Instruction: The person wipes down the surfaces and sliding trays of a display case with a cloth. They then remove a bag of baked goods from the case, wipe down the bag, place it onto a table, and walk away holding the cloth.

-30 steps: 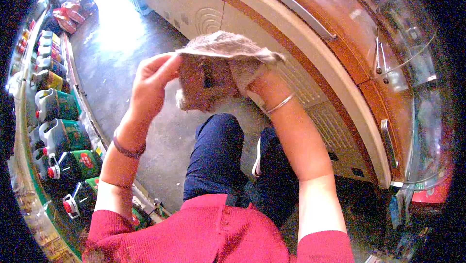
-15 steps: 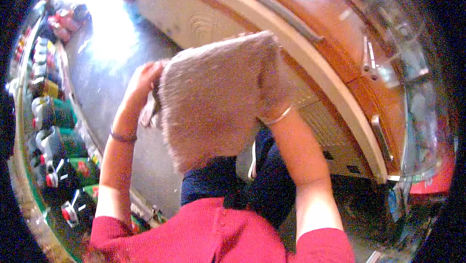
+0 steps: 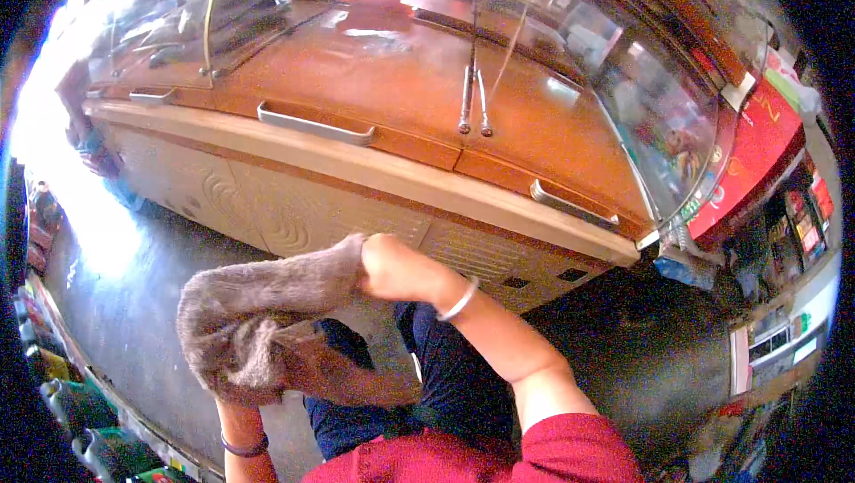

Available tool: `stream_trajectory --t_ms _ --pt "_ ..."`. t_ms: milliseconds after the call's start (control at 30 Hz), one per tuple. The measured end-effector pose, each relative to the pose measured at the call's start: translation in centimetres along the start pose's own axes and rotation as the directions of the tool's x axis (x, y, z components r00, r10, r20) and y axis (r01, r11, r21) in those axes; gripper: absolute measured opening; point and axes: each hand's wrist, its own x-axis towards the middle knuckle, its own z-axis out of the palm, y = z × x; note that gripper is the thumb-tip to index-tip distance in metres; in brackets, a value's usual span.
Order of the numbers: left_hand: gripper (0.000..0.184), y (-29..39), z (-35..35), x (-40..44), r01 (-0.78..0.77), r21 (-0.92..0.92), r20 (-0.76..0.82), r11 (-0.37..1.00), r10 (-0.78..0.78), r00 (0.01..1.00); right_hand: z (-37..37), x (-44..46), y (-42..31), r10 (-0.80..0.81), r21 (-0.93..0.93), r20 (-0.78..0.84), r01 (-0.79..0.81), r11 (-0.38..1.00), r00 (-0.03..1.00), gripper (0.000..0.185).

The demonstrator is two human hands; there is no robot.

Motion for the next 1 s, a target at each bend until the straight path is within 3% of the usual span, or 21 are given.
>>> stream_trajectory --t_ms 67,100,167,200,233,267,300,333,400,433,467,500,533,567,633,700,733,800,833,967,1000 --pt "0.053 -0.6 1.1 0.4 0.046 -0.256 0.030 0.966 -0.040 0.999 0.5 -2.4 -0.6 0.034 0.128 -0.317 0.007 0.992 0.948 0.074" --pt "0.054 -1.2 1.8 0.6 0.078 -0.363 0.052 0.929 -0.063 0.997 2.0 -2.7 -1.6 -0.142 0.194 -0.392 0.232 0.953 0.909 0.079" --pt "0.054 -3.0 3.7 0.6 0.156 -0.526 0.111 0.836 -0.114 0.987 4.9 -2.6 -3.4 -0.376 0.007 -0.391 0.411 0.912 0.840 0.087" --pt "0.055 -3.9 4.7 0.6 0.198 -0.578 0.143 0.791 -0.141 0.980 5.5 -2.4 -3.8 -0.428 -0.222 -0.281 0.376 0.900 0.859 0.090" --pt "0.055 -4.2 5.2 0.5 0.224 -0.571 0.166 0.790 -0.156 0.974 5.8 -2.3 -2.9 -0.421 -0.201 -0.388 0.371 0.907 0.820 0.071" --pt "0.059 -4.4 5.4 0.5 0.378 -0.515 0.226 0.769 -0.304 0.926 5.5 -2.8 -1.6 -0.415 -0.211 -0.406 0.358 0.910 0.814 0.071" --pt "0.065 -4.6 5.7 0.5 0.518 -0.451 0.271 0.727 -0.442 0.855 5.0 -3.6 -0.3 -0.326 -0.002 -0.467 0.368 0.930 0.822 0.064" --pt "0.070 -4.5 6.2 0.1 0.485 -0.074 0.384 0.871 -0.424 0.820 4.5 -4.9 0.3 -0.223 0.216 -0.504 0.372 0.903 0.835 0.057" --pt "0.073 -2.9 7.0 1.1 0.381 0.293 0.573 0.877 -0.480 0.665 3.3 -8.3 0.4 -0.094 0.307 -0.564 0.314 0.899 0.821 0.048" --pt "0.066 -2.3 6.9 1.5 0.330 0.408 0.564 0.851 -0.519 0.643 3.0 -10.5 0.4 0.101 0.434 -0.651 0.259 0.863 0.753 0.044" --pt "0.056 -2.5 7.3 2.3 0.172 0.425 0.599 0.889 -0.418 0.683 2.6 -12.8 0.1 0.295 0.554 -0.695 0.226 0.801 0.656 0.040" --pt "0.047 -2.4 7.4 3.2 0.206 0.421 0.532 0.883 -0.425 0.733 0.4 -14.9 -0.7 0.343 0.509 -0.769 0.193 0.839 0.539 0.042" --pt "0.039 -2.1 7.1 3.9 0.243 0.416 0.457 0.876 -0.432 0.778 -0.8 -17.2 -0.8 0.470 0.536 -0.834 0.226 0.814 0.288 0.042" --pt "0.035 -2.5 6.7 4.8 0.127 0.439 0.421 0.889 -0.329 0.845 -2.2 -19.1 -0.2 0.533 0.512 -0.845 0.342 0.788 0.038 0.039" --pt "0.030 -2.7 7.0 6.7 0.029 0.469 0.386 0.882 -0.235 0.892 -6.5 -19.5 -0.5 0.338 0.199 -0.855 0.352 0.915 -0.394 0.048" --pt "0.025 -2.7 7.9 8.2 -0.035 0.476 0.369 0.879 -0.163 0.915 -12.2 -19.8 2.3 -0.106 -0.133 -0.865 0.020 0.991 -0.491 0.041" --pt "0.025 -2.6 8.3 8.9 -0.060 0.477 0.374 0.877 -0.141 0.917 -15.7 -19.9 4.8 -0.158 -0.179 -0.859 -0.003 0.984 -0.487 0.041" --pt "0.022 -2.5 9.1 10.1 -0.120 0.511 0.363 0.851 -0.087 0.928 -22.2 -17.8 5.9 -0.717 -0.459 -0.645 -0.616 0.640 -0.265 0.045" --pt "0.022 -2.5 9.6 10.8 -0.129 0.515 0.364 0.847 -0.079 0.928 -23.6 -16.7 4.2 -0.757 -0.554 -0.649 -0.636 0.538 -0.076 0.050" --pt "0.018 -2.7 11.8 12.7 -0.205 0.502 0.375 0.840 0.002 0.927 -23.1 -10.5 1.3 -0.749 -0.703 -0.619 -0.591 0.395 0.236 0.055" --pt "0.017 -2.9 12.5 12.9 -0.222 0.468 0.376 0.855 0.035 0.926 -21.3 -9.8 1.3 -0.715 -0.768 -0.587 -0.539 0.345 0.380 0.059"
